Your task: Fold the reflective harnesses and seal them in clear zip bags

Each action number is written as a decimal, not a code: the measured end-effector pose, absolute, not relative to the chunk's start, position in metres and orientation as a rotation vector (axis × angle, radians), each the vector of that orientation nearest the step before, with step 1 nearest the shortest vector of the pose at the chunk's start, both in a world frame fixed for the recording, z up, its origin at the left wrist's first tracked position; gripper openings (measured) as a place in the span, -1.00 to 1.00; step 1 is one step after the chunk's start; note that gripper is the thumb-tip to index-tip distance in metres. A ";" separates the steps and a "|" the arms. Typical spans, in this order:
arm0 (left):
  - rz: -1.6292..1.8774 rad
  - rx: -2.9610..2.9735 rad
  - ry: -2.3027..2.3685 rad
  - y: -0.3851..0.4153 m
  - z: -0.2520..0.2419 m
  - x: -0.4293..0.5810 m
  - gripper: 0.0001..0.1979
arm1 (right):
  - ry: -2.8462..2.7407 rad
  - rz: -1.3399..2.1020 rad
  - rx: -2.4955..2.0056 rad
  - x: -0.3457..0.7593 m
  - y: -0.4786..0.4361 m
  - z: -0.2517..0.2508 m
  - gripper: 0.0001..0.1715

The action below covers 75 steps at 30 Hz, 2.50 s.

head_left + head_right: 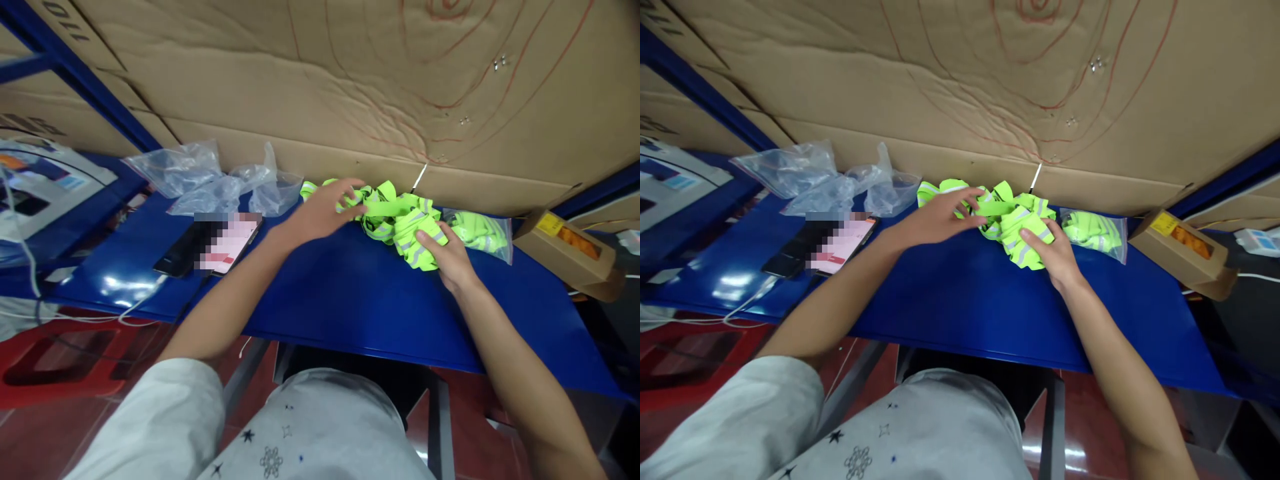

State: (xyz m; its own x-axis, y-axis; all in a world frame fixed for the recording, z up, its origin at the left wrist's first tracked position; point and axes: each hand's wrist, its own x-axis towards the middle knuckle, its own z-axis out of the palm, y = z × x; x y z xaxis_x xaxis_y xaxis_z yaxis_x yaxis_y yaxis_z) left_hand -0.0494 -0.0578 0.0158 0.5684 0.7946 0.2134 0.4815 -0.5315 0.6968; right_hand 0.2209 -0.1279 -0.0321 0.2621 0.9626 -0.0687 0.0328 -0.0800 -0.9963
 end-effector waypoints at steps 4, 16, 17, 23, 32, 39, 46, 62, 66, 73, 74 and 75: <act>0.931 2.299 1.818 -0.042 0.017 -0.119 -0.49 | -0.988 1.031 -1.430 0.231 -0.129 -0.054 -0.18; 0.587 2.222 2.178 -0.029 -0.011 -0.143 -0.42 | -1.196 0.956 -1.482 0.210 -0.143 -0.061 -0.22; 0.605 2.219 2.168 -0.031 -0.007 -0.145 -0.46 | -1.198 0.959 -1.485 0.210 -0.143 -0.061 -0.22; 0.913 2.536 1.709 -0.090 0.004 -0.135 -0.59 | -1.144 1.051 -1.474 0.211 -0.145 -0.056 -0.23; 0.341 2.904 1.184 -0.173 -0.025 -0.099 -0.23 | -1.085 1.216 -1.459 0.216 -0.146 -0.052 -0.21; 0.220 2.913 1.101 -0.130 -0.019 -0.051 0.13 | -1.161 1.211 -1.463 0.214 -0.147 -0.052 -0.25; 0.869 1.863 0.832 -0.113 -0.014 -0.057 -0.05 | -1.003 1.320 -1.363 0.229 -0.152 -0.036 -0.08; 0.492 0.910 0.599 -0.115 -0.041 -0.044 -0.45 | -1.522 1.628 -1.071 0.212 -0.168 -0.027 -0.37; 0.611 0.831 0.619 -0.114 -0.038 -0.043 -0.53 | -1.358 1.595 -1.182 0.216 -0.167 -0.038 -0.24; 0.565 1.021 0.717 -0.107 -0.032 -0.056 -0.53 | -1.091 1.291 -1.331 0.222 -0.161 -0.033 -0.13; 0.633 1.043 0.776 -0.103 -0.032 -0.058 -0.60 | -1.089 1.311 -1.346 0.227 -0.161 -0.030 -0.15; 0.711 1.060 0.822 -0.099 -0.032 -0.061 -0.64 | -1.086 1.331 -1.361 0.232 -0.161 -0.028 -0.19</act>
